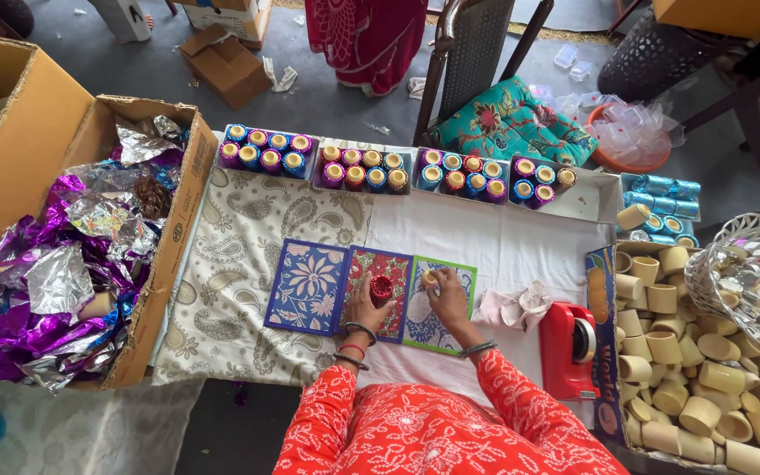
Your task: Assembling and decorating clay lamps by applying adhesive or decorative elements and placing them into individual cups.
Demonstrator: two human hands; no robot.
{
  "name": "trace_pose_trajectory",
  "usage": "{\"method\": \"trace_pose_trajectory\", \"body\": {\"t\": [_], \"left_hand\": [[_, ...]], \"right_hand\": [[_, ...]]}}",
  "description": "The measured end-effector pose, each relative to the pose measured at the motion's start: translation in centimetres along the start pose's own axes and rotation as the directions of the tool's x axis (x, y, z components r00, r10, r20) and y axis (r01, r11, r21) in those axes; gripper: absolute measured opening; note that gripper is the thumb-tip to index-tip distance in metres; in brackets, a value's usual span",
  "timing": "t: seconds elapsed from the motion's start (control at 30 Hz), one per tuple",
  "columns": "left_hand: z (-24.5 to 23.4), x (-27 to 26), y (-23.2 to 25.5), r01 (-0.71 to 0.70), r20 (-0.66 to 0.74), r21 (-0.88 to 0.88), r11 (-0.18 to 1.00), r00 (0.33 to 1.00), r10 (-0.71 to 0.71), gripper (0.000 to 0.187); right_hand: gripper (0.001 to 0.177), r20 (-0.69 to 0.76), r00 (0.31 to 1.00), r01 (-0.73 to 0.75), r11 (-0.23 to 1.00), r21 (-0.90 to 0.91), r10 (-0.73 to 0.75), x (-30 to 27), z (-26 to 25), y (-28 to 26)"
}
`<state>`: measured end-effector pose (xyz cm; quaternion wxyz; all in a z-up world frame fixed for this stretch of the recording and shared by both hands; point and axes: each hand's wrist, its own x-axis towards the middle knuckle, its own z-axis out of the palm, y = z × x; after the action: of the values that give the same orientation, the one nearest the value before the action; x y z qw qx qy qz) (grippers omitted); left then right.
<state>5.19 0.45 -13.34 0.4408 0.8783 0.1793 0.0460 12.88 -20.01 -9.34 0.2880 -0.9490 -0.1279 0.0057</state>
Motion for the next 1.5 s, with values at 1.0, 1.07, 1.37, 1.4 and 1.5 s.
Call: {"method": "trace_pose_trajectory", "body": {"t": [1.0, 1.07, 1.37, 1.4, 1.5], "left_hand": [[-2.1, -0.6, 3.1, -0.052, -0.137, -0.075, 0.996, 0.99, 0.041, 0.09], [-1.3, -0.7, 2.2, -0.08, -0.143, -0.064, 0.995, 0.987, 0.07, 0.085], [0.0, -0.4, 1.9, -0.075, -0.162, -0.091, 0.993, 0.985, 0.059, 0.064], [0.1, -0.3, 1.7, -0.066, -0.17, -0.101, 0.993, 0.984, 0.048, 0.062], [0.8, 0.1, 1.0, -0.051, -0.186, -0.19, 0.98, 0.983, 0.015, 0.06]], "right_hand": [[0.04, -0.025, 0.94, 0.337, 0.913, 0.23, -0.34, 0.1, 0.4, -6.3], [0.041, 0.011, 0.977, 0.198, 0.933, 0.301, -0.211, 0.1, -0.6, -6.5], [0.041, 0.066, 0.996, 0.033, 0.938, 0.344, -0.06, -1.4, -0.7, -4.1], [0.04, 0.063, 0.995, 0.046, 0.935, 0.352, -0.072, -1.6, -0.8, -4.2], [0.041, 0.079, 0.994, 0.048, 0.941, 0.336, -0.079, -1.5, -0.6, -4.3]]}}
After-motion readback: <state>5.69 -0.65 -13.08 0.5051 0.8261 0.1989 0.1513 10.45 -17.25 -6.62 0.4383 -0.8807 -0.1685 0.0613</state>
